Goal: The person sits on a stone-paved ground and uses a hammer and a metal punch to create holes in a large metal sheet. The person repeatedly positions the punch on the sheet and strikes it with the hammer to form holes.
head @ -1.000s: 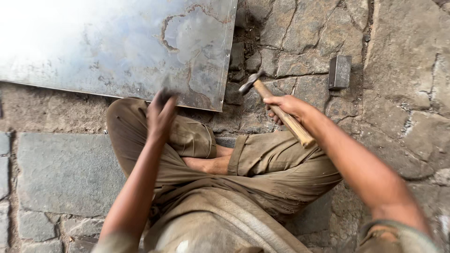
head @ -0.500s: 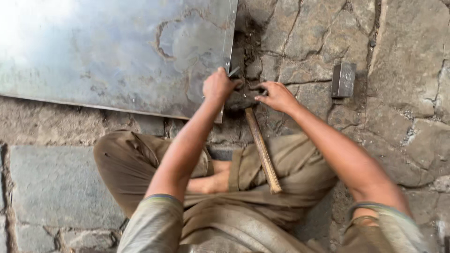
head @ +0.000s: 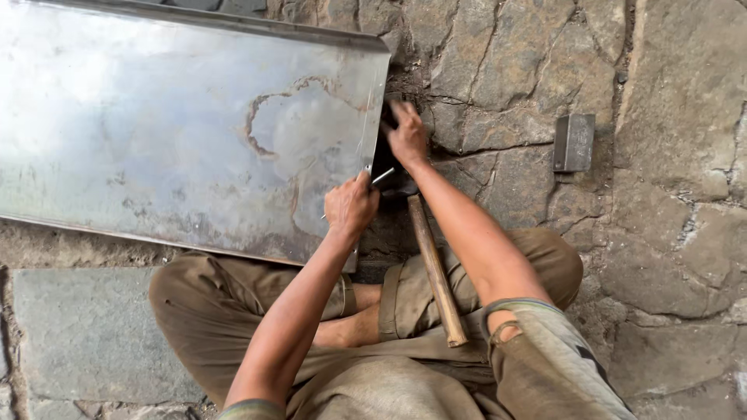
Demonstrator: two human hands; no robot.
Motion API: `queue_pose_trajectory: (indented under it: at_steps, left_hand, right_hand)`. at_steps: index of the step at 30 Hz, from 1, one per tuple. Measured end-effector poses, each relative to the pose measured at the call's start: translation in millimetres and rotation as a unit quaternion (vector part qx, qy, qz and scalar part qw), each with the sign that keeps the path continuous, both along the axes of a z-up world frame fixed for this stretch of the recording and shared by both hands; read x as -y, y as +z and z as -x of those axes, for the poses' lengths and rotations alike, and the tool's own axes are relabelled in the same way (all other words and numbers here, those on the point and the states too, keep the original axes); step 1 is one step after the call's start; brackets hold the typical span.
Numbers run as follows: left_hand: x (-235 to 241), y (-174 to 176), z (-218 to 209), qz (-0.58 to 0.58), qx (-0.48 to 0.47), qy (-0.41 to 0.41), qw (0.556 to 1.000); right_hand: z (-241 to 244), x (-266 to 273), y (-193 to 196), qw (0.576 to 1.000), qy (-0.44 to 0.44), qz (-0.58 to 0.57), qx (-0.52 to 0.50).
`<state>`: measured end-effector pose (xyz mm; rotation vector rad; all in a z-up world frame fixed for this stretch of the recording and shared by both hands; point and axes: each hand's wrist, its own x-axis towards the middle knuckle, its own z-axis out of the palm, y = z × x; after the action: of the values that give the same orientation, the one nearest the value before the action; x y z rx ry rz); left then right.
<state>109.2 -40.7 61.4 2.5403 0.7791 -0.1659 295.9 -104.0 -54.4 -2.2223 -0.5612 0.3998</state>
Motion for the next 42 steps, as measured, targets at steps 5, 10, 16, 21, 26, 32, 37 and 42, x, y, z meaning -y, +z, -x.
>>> queue_pose_trajectory:
  at_steps: [5, 10, 16, 21, 26, 32, 37, 42]
  left_hand:
    - [5.0, -6.4, 19.3, 0.01, -0.01, -0.031, 0.999]
    - [5.4, -21.5, 33.8, 0.009, 0.002, -0.053, 0.999]
    - [5.0, -18.4, 27.8, 0.033, -0.028, -0.043, 0.998]
    - [-4.7, -23.4, 26.3, 0.06, -0.057, -0.061, 0.995]
    - [-60.2, -35.4, 6.3, 0.48, 0.061, 0.239, 0.842]
    - [-122.5, -48.6, -101.2, 0.615, 0.333, 0.301, 0.648]
    - [-122.6, -83.7, -142.5, 0.538, 0.388, 0.206, 0.719]
    - [-122.8, -105.0, -146.7, 0.522, 0.404, 0.196, 0.725]
  right_hand:
    - [-17.7, -10.8, 20.4, 0.996, -0.015, -0.05, 0.068]
    - [-17.5, -7.5, 10.9, 0.993, 0.007, -0.079, 0.084]
    - [-24.0, -0.2, 6.0, 0.996, 0.021, -0.076, 0.047]
    - [-22.3, -1.4, 11.5, 0.996, 0.052, -0.049, 0.052]
    - [-25.5, 15.7, 72.6, 0.996, 0.071, 0.061, -0.005]
    - [56.4, 108.6, 164.9, 0.887, 0.175, 0.394, -0.167]
    - [152.2, 176.7, 149.2, 0.905, 0.011, 0.113, -0.409]
    - [157.0, 180.8, 155.6, 0.676, -0.196, -0.141, -0.697]
